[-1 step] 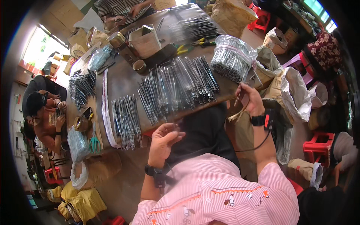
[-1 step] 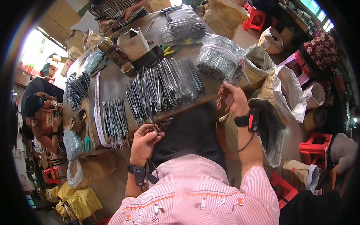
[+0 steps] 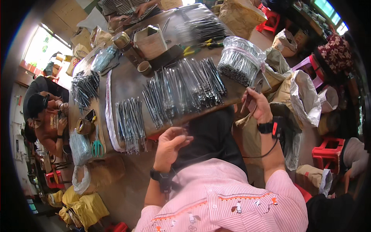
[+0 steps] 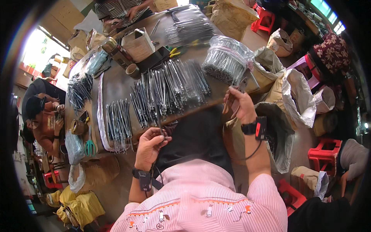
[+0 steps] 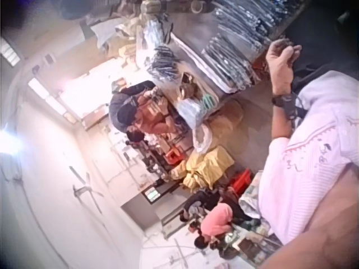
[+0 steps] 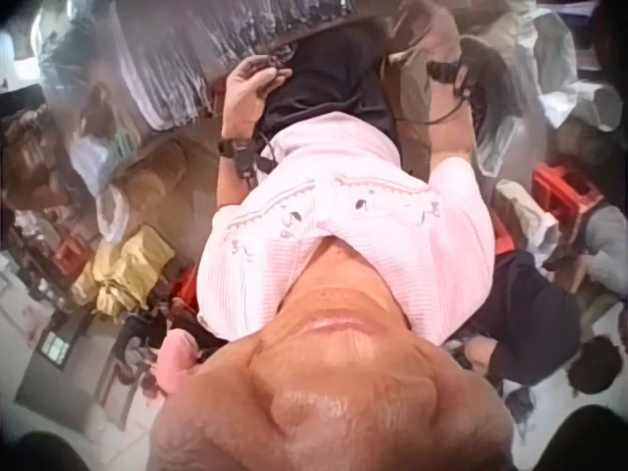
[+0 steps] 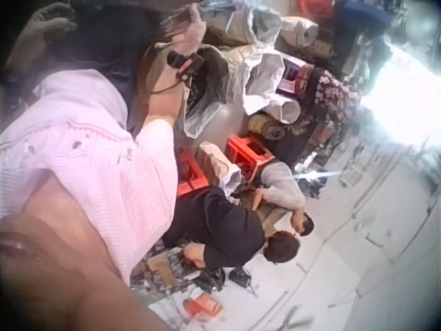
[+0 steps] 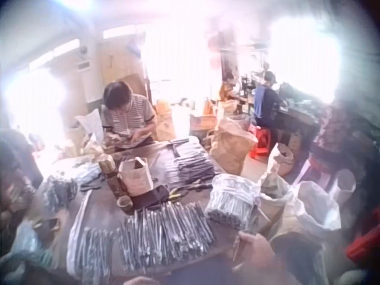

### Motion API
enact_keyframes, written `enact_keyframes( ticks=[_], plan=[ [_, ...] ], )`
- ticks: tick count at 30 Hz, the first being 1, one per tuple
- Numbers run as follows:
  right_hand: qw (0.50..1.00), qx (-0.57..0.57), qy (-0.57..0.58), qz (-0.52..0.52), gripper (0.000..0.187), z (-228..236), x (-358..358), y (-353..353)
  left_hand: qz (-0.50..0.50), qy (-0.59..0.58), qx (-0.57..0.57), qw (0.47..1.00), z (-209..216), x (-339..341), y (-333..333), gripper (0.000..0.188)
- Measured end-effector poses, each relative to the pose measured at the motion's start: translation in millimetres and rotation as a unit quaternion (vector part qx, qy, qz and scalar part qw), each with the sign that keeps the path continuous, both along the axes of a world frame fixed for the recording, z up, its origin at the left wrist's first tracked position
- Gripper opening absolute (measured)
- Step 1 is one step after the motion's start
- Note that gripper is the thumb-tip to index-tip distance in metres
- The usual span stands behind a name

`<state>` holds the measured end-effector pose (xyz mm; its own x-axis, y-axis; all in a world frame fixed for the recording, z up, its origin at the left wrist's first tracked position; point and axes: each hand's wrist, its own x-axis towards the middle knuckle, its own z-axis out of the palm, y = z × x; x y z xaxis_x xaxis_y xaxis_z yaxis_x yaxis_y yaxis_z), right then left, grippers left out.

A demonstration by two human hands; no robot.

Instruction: The person repeatedly picks up thin metal rods from a pile on the table, uses pliers to cut each rod to a shorter length, and places the cut pieces back on the table. The person also gathers and aligns a bundle of cut rods toward the end.

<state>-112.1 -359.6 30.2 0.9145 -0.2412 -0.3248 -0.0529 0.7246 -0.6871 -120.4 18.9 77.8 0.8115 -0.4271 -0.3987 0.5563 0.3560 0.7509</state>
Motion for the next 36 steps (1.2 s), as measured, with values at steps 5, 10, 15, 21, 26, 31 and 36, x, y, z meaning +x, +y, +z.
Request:
enact_keyframes(
  ticks=[5,10,15,21,26,31,36],
  plan=[
    [0.994,-0.073,-0.022,0.08,0.013,40.0,-30.0,73.0,-0.078,0.0,0.01,0.997,-0.4,-6.1,-29.8,0.019],
    [0.976,-0.201,-0.042,0.067,0.013,60.8,-50.9,127.6,-0.101,-0.046,0.005,0.994,-1.9,-10.3,-46.5,0.017],
    [0.975,-0.213,-0.057,0.024,0.013,64.9,-57.7,140.8,-0.081,-0.081,0.019,0.993,-0.3,-6.8,-45.1,0.019],
    [0.962,-0.249,-0.09,0.064,0.01,50.8,-65.2,153.4,-0.051,-0.114,0.022,0.992,1.3,-6.8,-46.8,0.016],
    [0.966,-0.248,-0.069,0.009,0.021,51.2,-58.4,165.2,-0.052,-0.096,0.046,0.993,-3.7,-7.2,-36.9,0.02],
    [0.973,-0.213,-0.069,-0.055,0.017,60.9,-47.0,150.0,-0.064,-0.08,0.05,0.993,-4.4,-8.2,-23.4,0.029],
    [0.981,-0.186,-0.004,0.057,0.019,46.3,-49.8,154.1,-0.162,-0.09,0.072,0.98,10.2,-9.7,-25.5,0.028]
  ],
)
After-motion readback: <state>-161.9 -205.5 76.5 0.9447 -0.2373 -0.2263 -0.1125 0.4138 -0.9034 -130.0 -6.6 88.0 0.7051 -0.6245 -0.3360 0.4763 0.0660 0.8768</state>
